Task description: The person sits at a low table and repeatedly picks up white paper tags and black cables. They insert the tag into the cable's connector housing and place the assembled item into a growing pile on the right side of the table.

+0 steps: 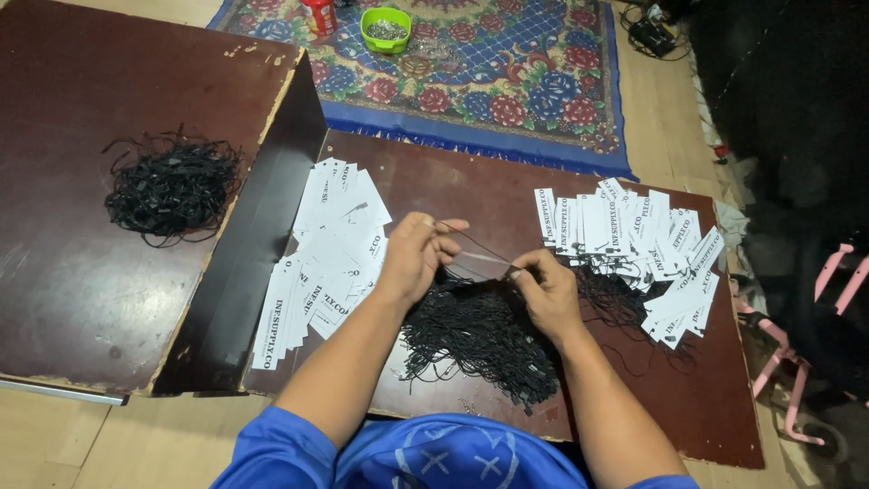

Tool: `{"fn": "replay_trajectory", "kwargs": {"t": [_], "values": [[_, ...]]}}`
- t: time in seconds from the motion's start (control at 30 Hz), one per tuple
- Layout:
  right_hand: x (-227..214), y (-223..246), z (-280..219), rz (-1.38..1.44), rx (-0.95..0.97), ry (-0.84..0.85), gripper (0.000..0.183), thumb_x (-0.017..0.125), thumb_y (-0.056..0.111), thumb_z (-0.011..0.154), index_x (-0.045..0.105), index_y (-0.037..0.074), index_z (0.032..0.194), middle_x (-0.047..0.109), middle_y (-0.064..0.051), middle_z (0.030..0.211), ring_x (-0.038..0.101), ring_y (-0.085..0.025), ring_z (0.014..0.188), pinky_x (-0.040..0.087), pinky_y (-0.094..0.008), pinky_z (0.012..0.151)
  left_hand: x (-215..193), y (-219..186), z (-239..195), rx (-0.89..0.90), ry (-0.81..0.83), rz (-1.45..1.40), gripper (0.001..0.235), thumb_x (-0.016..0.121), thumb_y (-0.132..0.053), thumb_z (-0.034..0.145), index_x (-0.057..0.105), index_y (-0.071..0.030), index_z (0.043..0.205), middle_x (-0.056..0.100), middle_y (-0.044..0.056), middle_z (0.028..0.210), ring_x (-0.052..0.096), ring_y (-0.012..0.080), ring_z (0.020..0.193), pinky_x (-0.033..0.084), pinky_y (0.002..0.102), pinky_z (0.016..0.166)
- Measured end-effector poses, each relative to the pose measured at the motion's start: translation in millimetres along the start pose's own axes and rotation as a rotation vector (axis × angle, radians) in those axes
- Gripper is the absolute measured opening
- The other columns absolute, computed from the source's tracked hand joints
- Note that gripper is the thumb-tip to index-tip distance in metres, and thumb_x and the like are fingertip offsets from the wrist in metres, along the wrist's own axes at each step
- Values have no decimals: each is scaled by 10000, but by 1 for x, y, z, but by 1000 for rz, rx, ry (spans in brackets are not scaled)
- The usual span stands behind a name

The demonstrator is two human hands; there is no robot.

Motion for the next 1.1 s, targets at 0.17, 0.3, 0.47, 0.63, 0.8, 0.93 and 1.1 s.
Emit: {"fn": "replay_trajectory", "kwargs": {"t": [0.17, 0.3, 0.47, 0.63, 0.8, 0.93, 1.1], "values": [[-1, 3, 0, 79, 114, -81, 33, 699, 68, 924, 697, 35, 930, 722, -133, 696, 668, -210, 663, 545, -359, 585, -26, -3, 13, 12, -63, -122, 92, 437, -148, 1059, 456, -196, 983, 649, 110, 786, 580, 155, 505, 518, 253, 471], [-4, 5, 2, 136, 174, -119, 78, 689, 93, 957, 674, 19, 936, 729, -139, 707, 687, -201, 672, 562, -337, 549, -19, -16, 8, 30, -115, -98, 108, 452, -159, 1060, 441, -207, 964, 439, -14, 651, 403, 97, 441, 414, 227, 445], [-3, -5, 2, 167, 164, -126, 69, 682, 84, 966, 679, 17, 948, 742, -151, 734, 719, -208, 683, 554, -314, 515, -23, -15, 12, 45, -190, -94, 113, 504, -179, 1059, 469, -210, 956, 425, -32, 623, 406, 93, 411, 413, 236, 416], [-2, -13, 3, 260, 155, -140, 77, 632, 80, 1002, 657, 21, 959, 738, -141, 762, 719, -195, 712, 541, -279, 524, -26, -17, 13, 65, -246, -81, 123, 526, -187, 1062, 475, -205, 952, 393, -54, 596, 371, 76, 383, 385, 226, 390], [-4, -16, 5, 231, 163, -198, 79, 644, 62, 994, 669, 21, 931, 743, -148, 761, 736, -213, 714, 519, -287, 544, -19, -19, 9, 69, -273, -35, 115, 560, -174, 1037, 485, -190, 951, 374, -48, 575, 367, 76, 364, 365, 222, 382], [-11, -37, 11, 173, 184, -314, 64, 650, 34, 982, 663, 31, 919, 716, -134, 722, 685, -201, 700, 517, -316, 591, -16, -8, 9, 6, -248, 176, 94, 591, -159, 1013, 522, -172, 951, 458, -24, 581, 435, 96, 376, 376, 232, 377], [-26, -23, 17, 149, 211, -490, 71, 708, 20, 906, 661, 46, 861, 716, -133, 692, 689, -196, 689, 513, -329, 644, -5, -4, 4, -11, -202, 604, 49, 638, -120, 953, 615, -77, 947, 593, 86, 608, 559, 155, 420, 435, 272, 392]]}}
Point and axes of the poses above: each hand's wrist, its own z-axis towards the middle knuckle, its own x-axis out of the palm, y = z × x, the point moved 1 cm from there along z, towards the middle knuckle
